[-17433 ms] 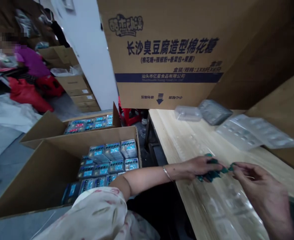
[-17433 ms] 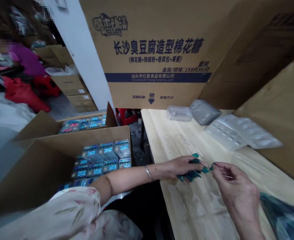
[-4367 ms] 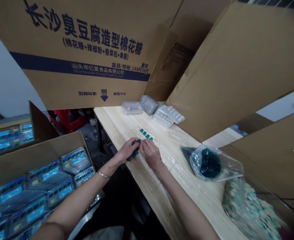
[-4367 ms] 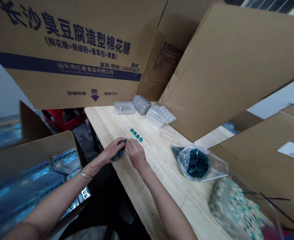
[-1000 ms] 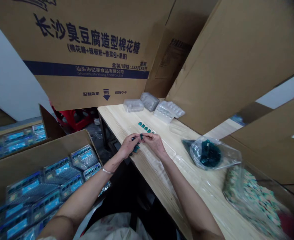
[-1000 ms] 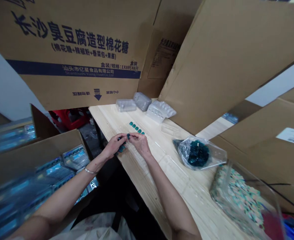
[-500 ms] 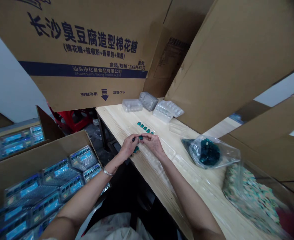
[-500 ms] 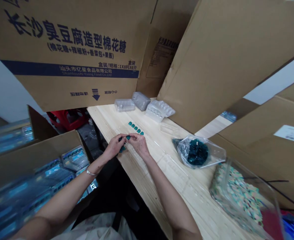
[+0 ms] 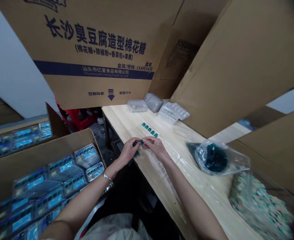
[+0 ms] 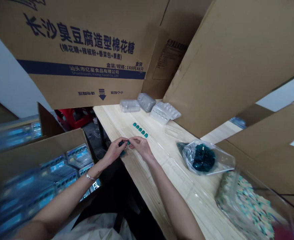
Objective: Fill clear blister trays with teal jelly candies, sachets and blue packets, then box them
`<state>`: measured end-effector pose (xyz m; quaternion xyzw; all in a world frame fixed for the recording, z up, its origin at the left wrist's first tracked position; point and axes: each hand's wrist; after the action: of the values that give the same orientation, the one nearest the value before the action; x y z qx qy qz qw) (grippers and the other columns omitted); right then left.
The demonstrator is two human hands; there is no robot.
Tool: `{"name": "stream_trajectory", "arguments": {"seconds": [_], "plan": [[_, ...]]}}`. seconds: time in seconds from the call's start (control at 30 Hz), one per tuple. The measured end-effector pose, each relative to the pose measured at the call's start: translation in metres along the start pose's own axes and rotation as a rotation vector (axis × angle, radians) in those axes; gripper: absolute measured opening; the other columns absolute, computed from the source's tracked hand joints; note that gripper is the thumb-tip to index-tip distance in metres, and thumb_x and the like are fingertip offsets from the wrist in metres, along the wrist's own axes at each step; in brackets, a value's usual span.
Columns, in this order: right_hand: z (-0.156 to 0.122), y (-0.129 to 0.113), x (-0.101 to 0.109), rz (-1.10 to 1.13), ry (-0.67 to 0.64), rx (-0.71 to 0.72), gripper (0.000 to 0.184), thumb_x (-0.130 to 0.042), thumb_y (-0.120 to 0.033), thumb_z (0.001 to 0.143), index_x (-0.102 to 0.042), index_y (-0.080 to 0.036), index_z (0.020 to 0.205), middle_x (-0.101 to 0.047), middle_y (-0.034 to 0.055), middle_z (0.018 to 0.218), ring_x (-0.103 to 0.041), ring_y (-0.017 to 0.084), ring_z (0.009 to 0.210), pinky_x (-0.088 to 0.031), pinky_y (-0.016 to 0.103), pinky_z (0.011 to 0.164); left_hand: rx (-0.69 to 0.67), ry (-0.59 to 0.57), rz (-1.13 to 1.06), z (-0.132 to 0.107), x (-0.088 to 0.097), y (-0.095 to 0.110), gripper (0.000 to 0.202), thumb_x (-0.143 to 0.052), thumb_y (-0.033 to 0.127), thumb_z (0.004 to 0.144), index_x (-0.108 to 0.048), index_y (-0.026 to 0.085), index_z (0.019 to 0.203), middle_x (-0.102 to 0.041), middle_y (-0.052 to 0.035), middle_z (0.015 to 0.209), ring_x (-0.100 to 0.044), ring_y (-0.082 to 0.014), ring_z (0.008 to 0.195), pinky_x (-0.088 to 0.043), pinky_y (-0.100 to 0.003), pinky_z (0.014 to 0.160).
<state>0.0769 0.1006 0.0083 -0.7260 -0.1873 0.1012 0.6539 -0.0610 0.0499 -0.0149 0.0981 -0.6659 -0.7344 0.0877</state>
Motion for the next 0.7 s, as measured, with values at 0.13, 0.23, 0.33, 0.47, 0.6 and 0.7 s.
{"name": "stream_trajectory", "arguments": {"seconds": [0.13, 0.23, 0.33, 0.47, 0.6, 0.7], "plan": [[0.011, 0.001, -0.006, 0.069, -0.032, 0.014, 0.031, -0.075, -0.039, 0.063, -0.071, -0.015, 0.082, -0.071, 0.0044, 0.073, -0.066, 0.016, 0.064, -0.054, 0.031, 0.071, 0.129, 0.036, -0.172, -0.009, 0.018, -0.001, 0.013, -0.069, 0.022, 0.072, -0.069, 0.018, 0.084, -0.063, -0.0017, 0.082, -0.055, -0.0131, 0.079, -0.045, -0.021, 0.067], [0.032, 0.003, -0.013, -0.1, 0.048, 0.191, 0.022, -0.073, -0.034, 0.065, -0.072, -0.017, 0.08, -0.072, 0.0046, 0.077, -0.066, 0.017, 0.069, -0.053, 0.032, 0.073, 0.293, 0.039, -0.361, -0.012, 0.038, -0.003, 0.025, -0.069, 0.031, 0.073, -0.065, 0.016, 0.093, -0.058, -0.0011, 0.076, -0.051, -0.0088, 0.06, -0.034, -0.015, 0.041], [0.059, 0.004, -0.022, -0.378, 0.09, 0.435, 0.008, -0.067, -0.023, 0.071, -0.073, -0.019, 0.075, -0.073, 0.005, 0.082, -0.067, 0.018, 0.076, -0.051, 0.03, 0.076, 0.436, -0.007, -0.586, -0.013, 0.056, -0.006, 0.023, -0.065, 0.028, 0.077, -0.061, 0.013, 0.094, -0.051, 0.0002, 0.072, -0.043, -0.004, 0.048, -0.019, -0.011, 0.031], [0.082, 0.007, -0.035, -0.689, 0.006, 0.637, 0.014, -0.06, -0.013, 0.079, -0.073, -0.017, 0.08, -0.072, 0.0077, 0.086, -0.065, 0.018, 0.082, -0.048, 0.028, 0.078, 0.554, -0.077, -0.837, -0.01, 0.067, -0.011, 0.01, -0.051, 0.016, 0.085, -0.057, 0.01, 0.091, -0.047, 0.0001, 0.071, -0.039, -0.0011, 0.045, -0.021, -0.007, 0.029], [0.089, 0.011, -0.042, -0.851, -0.047, 0.64, 0.018, -0.055, -0.015, 0.084, -0.072, -0.015, 0.085, -0.071, 0.0092, 0.09, -0.064, 0.018, 0.084, -0.046, 0.027, 0.078, 0.622, -0.118, -0.998, -0.009, 0.068, -0.015, 0.012, -0.043, 0.012, 0.089, -0.055, 0.01, 0.091, -0.047, 0.0001, 0.071, -0.04, -0.0008, 0.045, -0.024, -0.006, 0.028], [0.089, 0.011, -0.045, -0.905, -0.055, 0.602, 0.02, -0.052, -0.018, 0.087, -0.072, -0.016, 0.087, -0.071, 0.0096, 0.091, -0.063, 0.018, 0.086, -0.045, 0.027, 0.08, 0.649, -0.135, -1.062, -0.008, 0.066, -0.017, 0.011, -0.045, 0.012, 0.089, -0.055, 0.01, 0.093, -0.047, 0.0004, 0.071, -0.042, -0.0012, 0.045, -0.025, -0.006, 0.027]]}}
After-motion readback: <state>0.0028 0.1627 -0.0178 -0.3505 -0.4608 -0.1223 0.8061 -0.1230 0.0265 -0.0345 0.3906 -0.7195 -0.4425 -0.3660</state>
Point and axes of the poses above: each hand's wrist, its own z-axis towards the middle knuckle, its own x-axis out of the back of the hand, y = z × x
